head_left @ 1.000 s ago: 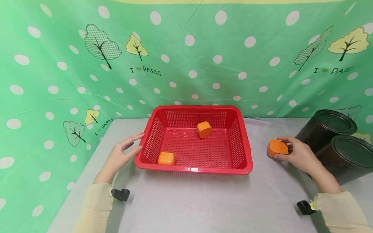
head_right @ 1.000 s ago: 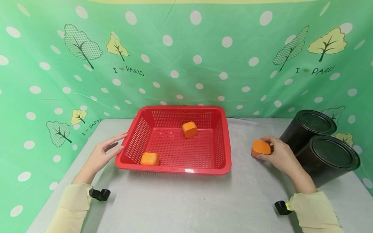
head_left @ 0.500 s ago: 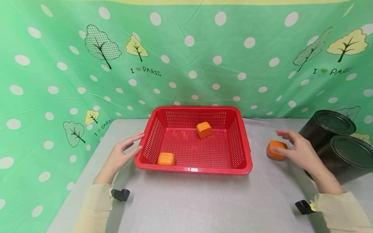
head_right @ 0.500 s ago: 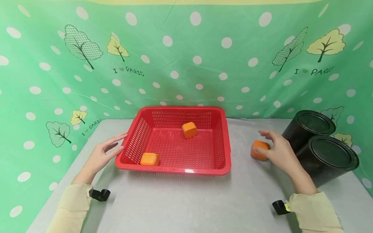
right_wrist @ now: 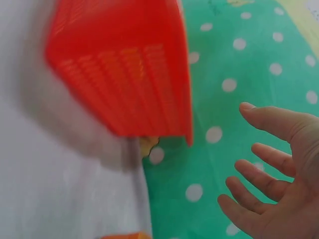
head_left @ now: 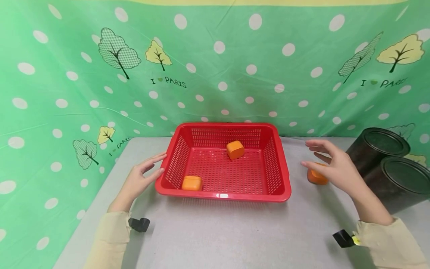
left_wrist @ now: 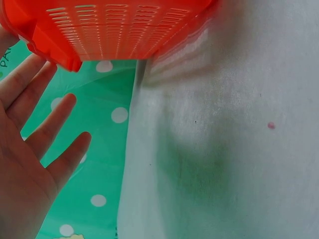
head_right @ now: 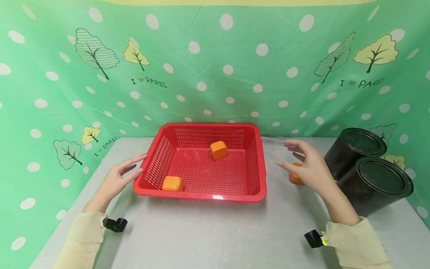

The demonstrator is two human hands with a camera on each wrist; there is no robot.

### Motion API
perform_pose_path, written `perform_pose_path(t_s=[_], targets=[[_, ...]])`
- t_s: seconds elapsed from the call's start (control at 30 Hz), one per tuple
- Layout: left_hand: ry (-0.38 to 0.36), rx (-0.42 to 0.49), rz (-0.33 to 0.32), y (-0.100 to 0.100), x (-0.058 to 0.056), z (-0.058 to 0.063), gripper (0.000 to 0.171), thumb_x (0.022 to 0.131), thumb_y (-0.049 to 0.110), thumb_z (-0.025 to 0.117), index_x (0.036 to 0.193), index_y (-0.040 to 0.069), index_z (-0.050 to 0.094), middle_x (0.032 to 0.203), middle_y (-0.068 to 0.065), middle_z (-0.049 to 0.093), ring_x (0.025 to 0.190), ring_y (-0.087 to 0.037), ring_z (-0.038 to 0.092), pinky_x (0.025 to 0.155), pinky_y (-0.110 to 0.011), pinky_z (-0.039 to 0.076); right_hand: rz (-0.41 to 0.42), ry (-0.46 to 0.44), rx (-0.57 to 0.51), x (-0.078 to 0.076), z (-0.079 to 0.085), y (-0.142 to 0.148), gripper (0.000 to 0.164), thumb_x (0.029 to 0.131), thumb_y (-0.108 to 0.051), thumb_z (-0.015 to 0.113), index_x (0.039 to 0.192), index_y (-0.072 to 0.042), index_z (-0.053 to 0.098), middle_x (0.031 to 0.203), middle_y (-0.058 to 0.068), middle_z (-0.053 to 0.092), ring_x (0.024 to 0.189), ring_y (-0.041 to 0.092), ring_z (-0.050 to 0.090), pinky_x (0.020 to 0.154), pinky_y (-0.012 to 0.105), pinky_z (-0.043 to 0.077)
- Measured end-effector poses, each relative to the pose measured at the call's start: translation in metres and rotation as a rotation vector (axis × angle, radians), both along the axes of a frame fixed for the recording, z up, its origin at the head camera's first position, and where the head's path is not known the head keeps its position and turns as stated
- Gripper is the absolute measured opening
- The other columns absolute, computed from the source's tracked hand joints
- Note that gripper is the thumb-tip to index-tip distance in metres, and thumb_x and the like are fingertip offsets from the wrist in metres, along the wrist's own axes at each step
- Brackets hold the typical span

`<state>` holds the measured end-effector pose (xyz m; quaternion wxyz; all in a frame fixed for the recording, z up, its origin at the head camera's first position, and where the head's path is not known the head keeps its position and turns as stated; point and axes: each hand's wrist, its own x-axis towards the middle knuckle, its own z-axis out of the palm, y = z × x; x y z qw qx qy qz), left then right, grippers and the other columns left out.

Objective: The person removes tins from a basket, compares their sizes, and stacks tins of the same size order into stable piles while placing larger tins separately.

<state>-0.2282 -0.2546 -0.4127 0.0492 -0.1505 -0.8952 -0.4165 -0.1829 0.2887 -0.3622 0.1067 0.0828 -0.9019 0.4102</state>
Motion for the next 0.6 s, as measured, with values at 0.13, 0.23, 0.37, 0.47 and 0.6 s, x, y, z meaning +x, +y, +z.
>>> perform_pose_path(t_s=[0.13, 0.23, 0.37, 0.47, 0.6], targets=[[-0.003, 0.003, -0.001, 0.0, 0.0, 0.0, 0.048, 0.096, 0.026, 0.068, 0.142, 0.025, 0.057, 0.151, 0.002, 0.053, 0.144, -0.022, 0.044, 0.104, -0.003, 0.034, 0.025, 0.029, -0.03, -0.003, 0.009, -0.013, 0.057, 0.085, -0.014, 0.08, 0.135, -0.007, 0.054, 0.133, 0.014, 0.058, 0.108, -0.013, 0.049, 0.088, -0.006, 0.039], [-0.006, 0.004, -0.002, 0.0, 0.0, 0.0, 0.048, 0.096, 0.026, 0.068, 0.142, 0.024, 0.057, 0.151, 0.001, 0.052, 0.144, -0.024, 0.043, 0.104, -0.003, 0.034, 0.041, 0.03, -0.033, -0.006, 0.014, -0.024, 0.059, 0.084, -0.015, 0.08, 0.136, -0.009, 0.054, 0.134, 0.013, 0.058, 0.109, -0.012, 0.049, 0.089, -0.005, 0.039], [-0.016, 0.002, -0.001, 0.0, 0.001, 0.0, 0.048, 0.096, 0.027, 0.068, 0.142, 0.026, 0.056, 0.151, 0.002, 0.052, 0.144, -0.025, 0.043, 0.105, -0.004, 0.034, 0.079, 0.023, -0.055, -0.008, 0.019, -0.04, 0.06, 0.084, -0.016, 0.08, 0.138, -0.009, 0.053, 0.136, 0.013, 0.058, 0.111, -0.01, 0.05, 0.091, -0.003, 0.041], [-0.016, 0.001, 0.001, 0.001, 0.001, 0.0, 0.048, 0.096, 0.027, 0.068, 0.142, 0.026, 0.056, 0.151, 0.002, 0.052, 0.144, -0.026, 0.043, 0.105, -0.005, 0.034, 0.1, 0.005, -0.084, -0.011, 0.022, -0.053, 0.058, 0.086, -0.017, 0.079, 0.137, -0.01, 0.053, 0.136, 0.012, 0.058, 0.117, 0.003, 0.055, 0.098, 0.009, 0.048], [-0.006, -0.001, 0.002, 0.001, 0.0, 0.0, 0.048, 0.096, 0.026, 0.068, 0.142, 0.025, 0.057, 0.151, 0.001, 0.053, 0.143, -0.026, 0.043, 0.104, -0.004, 0.034, 0.14, -0.027, -0.113, -0.015, 0.026, -0.074, 0.056, 0.086, -0.017, 0.078, 0.136, -0.009, 0.054, 0.137, 0.012, 0.058, 0.123, 0.027, 0.057, 0.107, 0.042, 0.051]])
